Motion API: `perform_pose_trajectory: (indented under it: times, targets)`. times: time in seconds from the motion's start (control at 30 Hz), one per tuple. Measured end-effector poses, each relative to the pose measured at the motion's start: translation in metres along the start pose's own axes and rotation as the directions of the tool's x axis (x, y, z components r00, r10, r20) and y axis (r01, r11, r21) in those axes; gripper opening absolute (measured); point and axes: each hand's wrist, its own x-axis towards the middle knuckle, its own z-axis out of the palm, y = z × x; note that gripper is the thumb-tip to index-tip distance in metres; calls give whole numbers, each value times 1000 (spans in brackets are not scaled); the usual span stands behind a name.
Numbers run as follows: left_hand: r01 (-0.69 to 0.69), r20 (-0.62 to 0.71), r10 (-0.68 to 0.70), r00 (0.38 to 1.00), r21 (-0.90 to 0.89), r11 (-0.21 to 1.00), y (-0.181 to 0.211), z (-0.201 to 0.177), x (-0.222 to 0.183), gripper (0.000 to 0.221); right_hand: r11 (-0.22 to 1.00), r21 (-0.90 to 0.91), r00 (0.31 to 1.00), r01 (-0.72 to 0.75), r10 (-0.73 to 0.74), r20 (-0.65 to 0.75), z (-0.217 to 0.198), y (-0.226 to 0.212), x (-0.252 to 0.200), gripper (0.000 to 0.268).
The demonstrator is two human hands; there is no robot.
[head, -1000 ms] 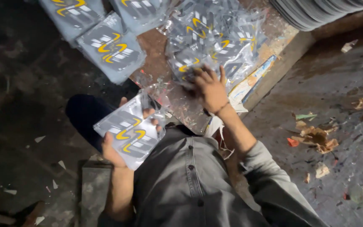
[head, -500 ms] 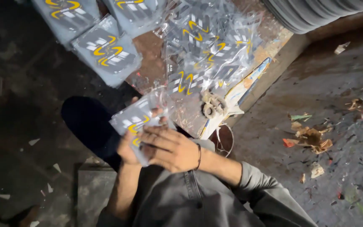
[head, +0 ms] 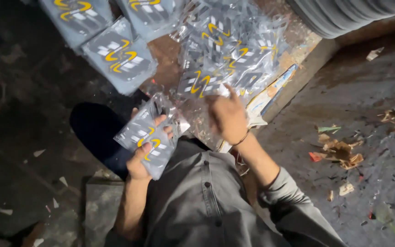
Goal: The recorder is seen sorting through a pile of printed labels and using scissors to cut them.
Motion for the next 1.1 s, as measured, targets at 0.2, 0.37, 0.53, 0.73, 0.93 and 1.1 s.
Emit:
perform_pose_trajectory:
  times: [0.2,0.37,0.53,0.73,0.93,1.1]
  targets:
    - [17,9,-17,1000,47,999,1,11,1,102,884,-438,961,160,-241,-135,-7,-12,56,54]
    - [-20,6,20,1000,97,995,-7,2,-1,100,997,39,988,71,-65,-138,-30,-80,31,27]
    - [50,0,-50,999,-41,998,-8,-5,11,91,797,486,926,357,-371,-73,-75,-151,54,42]
    - [37,35,-32,999,-149,988,5,-5,-3,86,970,229,908,-87,171,-383,-28,24,113,35]
    - [31,-11,-34,999,-183,983,3,-1,-6,86,787,178,686,-591,607,-402,-3,82,147,63]
    - [-22,-29,17,999,-157,987,7,-1,-7,88,979,-84,837,-187,114,-536,-73,7,122,30]
